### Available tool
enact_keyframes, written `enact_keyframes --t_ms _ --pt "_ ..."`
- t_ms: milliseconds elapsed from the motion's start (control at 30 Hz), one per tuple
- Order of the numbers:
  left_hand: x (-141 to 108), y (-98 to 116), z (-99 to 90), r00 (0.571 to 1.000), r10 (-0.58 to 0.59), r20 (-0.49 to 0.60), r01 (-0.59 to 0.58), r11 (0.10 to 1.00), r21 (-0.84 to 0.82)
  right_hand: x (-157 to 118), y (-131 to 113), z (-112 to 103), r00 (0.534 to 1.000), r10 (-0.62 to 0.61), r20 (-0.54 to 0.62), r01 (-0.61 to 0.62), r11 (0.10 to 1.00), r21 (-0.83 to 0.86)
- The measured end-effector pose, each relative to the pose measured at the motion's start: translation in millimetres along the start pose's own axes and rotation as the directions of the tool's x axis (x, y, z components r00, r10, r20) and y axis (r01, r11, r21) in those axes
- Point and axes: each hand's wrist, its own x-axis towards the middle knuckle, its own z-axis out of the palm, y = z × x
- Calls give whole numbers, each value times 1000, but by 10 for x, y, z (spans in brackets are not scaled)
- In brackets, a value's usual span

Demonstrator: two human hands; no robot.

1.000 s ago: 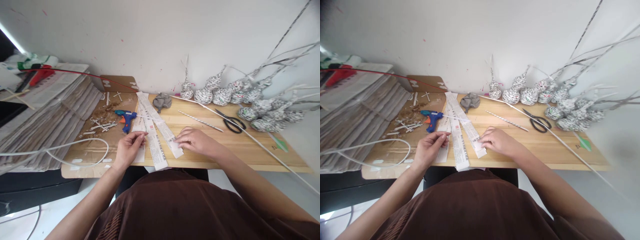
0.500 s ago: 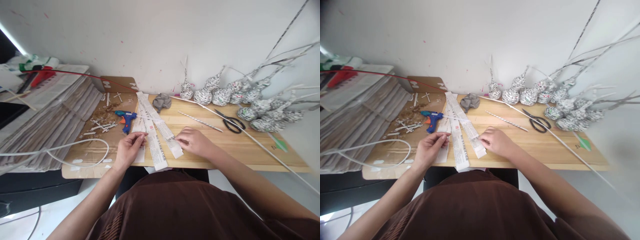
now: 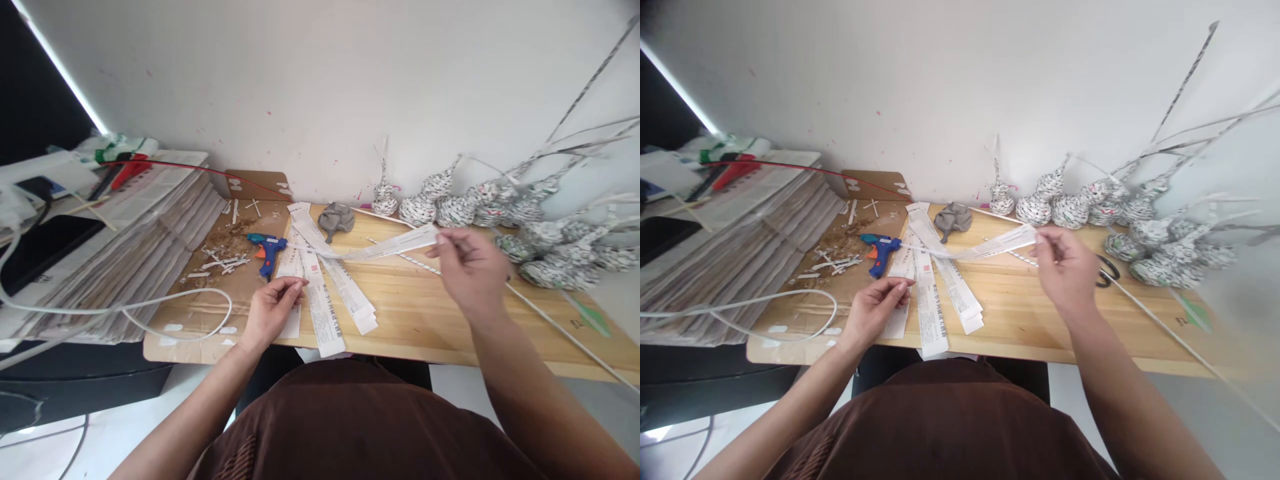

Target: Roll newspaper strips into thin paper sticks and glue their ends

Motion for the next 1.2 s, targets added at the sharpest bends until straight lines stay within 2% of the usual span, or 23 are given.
enact_keyframes --t_ms 67,100,167,233,300,367,467,500,533,567,633,733,833,900,967,1033,1100,1133,1200 --pt "-8 14 8 1000 -6 9 6 1000 13 54 -122 -120 997 54 -60 -47 992 114" --pt "-13 28 17 1000 -5 20 5 1000 25 66 -189 -171 995 99 -32 -92 979 182" --pt "-29 85 47 999 27 40 -30 997 66 47 -324 -239 969 200 148 -237 923 302" --pt "-50 201 92 993 115 34 -118 988 101 -12 -446 -255 885 274 377 -411 841 352" --pt "-77 375 148 973 232 15 -233 969 79 -82 -545 -224 789 314 529 -540 764 352" --pt "-105 577 213 959 252 132 -252 968 -19 -137 -621 -162 717 314 622 -616 704 355" --pt "-137 813 330 893 259 367 -259 964 -50 -191 -701 -43 643 245 725 -655 667 356" --pt "-141 854 371 877 242 414 -253 967 -30 -205 -719 -5 626 217 749 -652 672 351" --pt "-142 874 409 879 224 420 -243 970 -8 -218 -732 30 620 192 761 -641 683 349" --pt "-141 875 442 887 184 422 -204 979 2 -231 -740 60 623 175 762 -626 697 351" --pt "-135 843 486 899 51 435 -31 998 -52 -256 -741 103 648 159 745 -599 711 369" --pt "-137 769 489 875 -136 464 270 934 -234 -274 -682 155 664 172 728 -583 728 360" --pt "-161 709 453 852 -213 479 400 854 -332 -214 -506 292 657 193 728 -508 828 239" --pt "-174 670 432 843 -225 488 416 849 -326 -94 -332 478 688 194 700 -389 912 130" --pt "-175 625 420 861 -219 460 384 873 -301 87 -153 735 791 157 591 -209 978 20" --pt "-163 580 410 896 -192 401 314 911 -268 288 -8 1031 840 22 542 50 992 -118" --pt "-147 543 390 932 -149 330 233 944 -233 455 89 1321 817 -101 568 276 933 -232" --pt "-140 530 374 945 -131 300 201 956 -214 514 124 1450 789 -103 605 341 893 -293" --pt "-132 513 328 959 -119 256 168 969 -180 582 178 1662 750 -54 659 384 847 -368"
